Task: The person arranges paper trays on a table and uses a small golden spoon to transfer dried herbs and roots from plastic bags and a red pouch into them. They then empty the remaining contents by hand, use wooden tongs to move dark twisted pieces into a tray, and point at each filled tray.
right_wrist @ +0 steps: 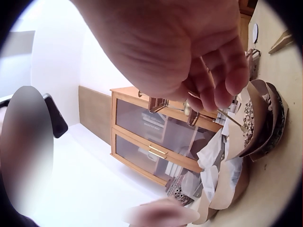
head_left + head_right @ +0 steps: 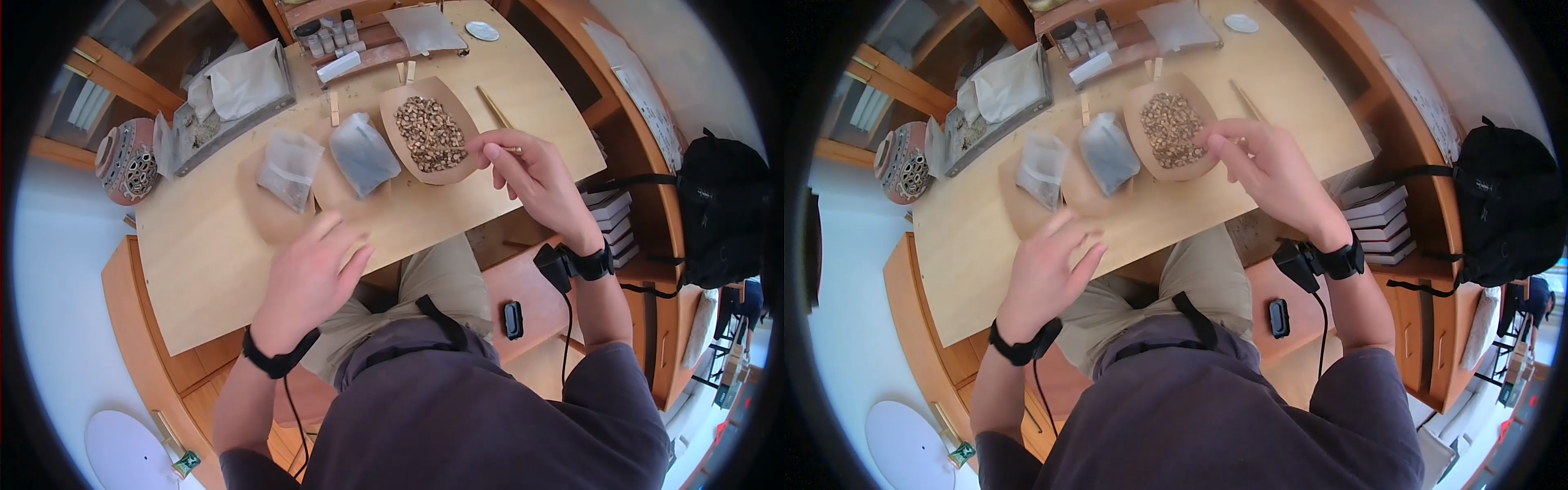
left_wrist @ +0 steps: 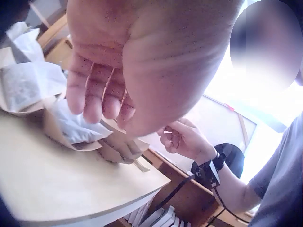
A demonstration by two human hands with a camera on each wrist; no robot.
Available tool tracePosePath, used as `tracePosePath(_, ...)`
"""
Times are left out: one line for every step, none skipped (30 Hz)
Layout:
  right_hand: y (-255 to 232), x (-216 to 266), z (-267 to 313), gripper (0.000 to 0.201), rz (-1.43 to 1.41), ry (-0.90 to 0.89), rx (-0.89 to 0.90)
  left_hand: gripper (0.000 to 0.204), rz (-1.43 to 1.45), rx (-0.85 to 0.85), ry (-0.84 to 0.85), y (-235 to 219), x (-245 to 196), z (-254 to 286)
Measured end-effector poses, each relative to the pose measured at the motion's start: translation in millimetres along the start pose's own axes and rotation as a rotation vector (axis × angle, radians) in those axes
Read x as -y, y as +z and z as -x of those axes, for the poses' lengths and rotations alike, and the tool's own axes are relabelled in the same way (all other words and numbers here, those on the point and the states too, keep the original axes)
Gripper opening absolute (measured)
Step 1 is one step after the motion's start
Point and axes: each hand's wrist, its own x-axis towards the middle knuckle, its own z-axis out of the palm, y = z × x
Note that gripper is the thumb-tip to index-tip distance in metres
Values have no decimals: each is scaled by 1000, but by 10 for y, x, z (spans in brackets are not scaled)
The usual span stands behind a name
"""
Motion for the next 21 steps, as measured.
tracePosePath(-3, 18, 32, 29, -4, 3, 13, 19, -40, -122, 100, 63, -63, -97)
tracePosePath(-1, 37, 67, 29, -10, 7, 24, 21, -61, -135, 135, 109, -97, -206)
tracePosePath(-6, 38, 98, 28, -16, 11, 33, 24, -82, -148, 173, 154, -120, -322)
tracePosePath(-20, 22, 118, 28, -2, 19, 34, 27, -100, -160, 214, 201, -144, -419)
tracePosePath(-38, 3, 139, 28, 12, 29, 35, 27, -98, -163, 209, 256, -171, -484)
tracePosePath(-60, -21, 162, 28, 27, 39, 37, 27, -95, -166, 204, 318, -191, -535)
tracePosePath(-87, -53, 181, 28, 16, 34, 13, 26, -93, -171, 198, 379, -206, -576)
tracePosePath(-114, -89, 198, 28, 4, 29, -9, 26, -81, -166, 181, 438, -215, -604)
tracePosePath(-135, -121, 210, 28, -9, 24, -29, 25, -69, -160, 162, 497, -215, -624)
tracePosePath(-163, -139, 218, 28, -8, 24, -35, 25, -58, -156, 144, 549, -213, -637)
tracePosePath(-197, -148, 223, 28, -8, 23, -41, 24, -61, -161, 143, 597, -209, -650)
tracePosePath(-223, -163, 224, 28, -7, 23, -47, 23, -65, -166, 141, 644, -205, -660)
tracePosePath(-238, -190, 216, 28, -4, 20, -58, 22, -69, -172, 139, 679, -204, -674)
tracePosePath(-247, -223, 205, 28, -2, 17, -68, 20, -57, -172, 136, 704, -209, -686)
tracePosePath(-253, -256, 190, 27, -1, 14, -78, 18, -46, -172, 133, 724, -213, -695)
tracePosePath(-257, -289, 170, 28, -23, 19, -82, 17, -36, -172, 128, 740, -213, -707)
tracePosePath(-256, -322, 145, 28, -46, 23, -85, 16, -37, -171, 134, 752, -201, -721)
tracePosePath(-252, -349, 122, 28, -69, 28, -89, 14, -38, -170, 140, 759, -184, -732)
tracePosePath(-247, -369, 99, 28, -84, 23, -91, 13, -39, -169, 145, 763, -172, -742)
tracePosePath(-240, -385, 75, 28, -100, 17, -94, 12, -32, -175, 146, 766, -171, -748)
tracePosePath(-233, -398, 49, 28, -115, 11, -97, 12, -25, -182, 148, 766, -174, -750)
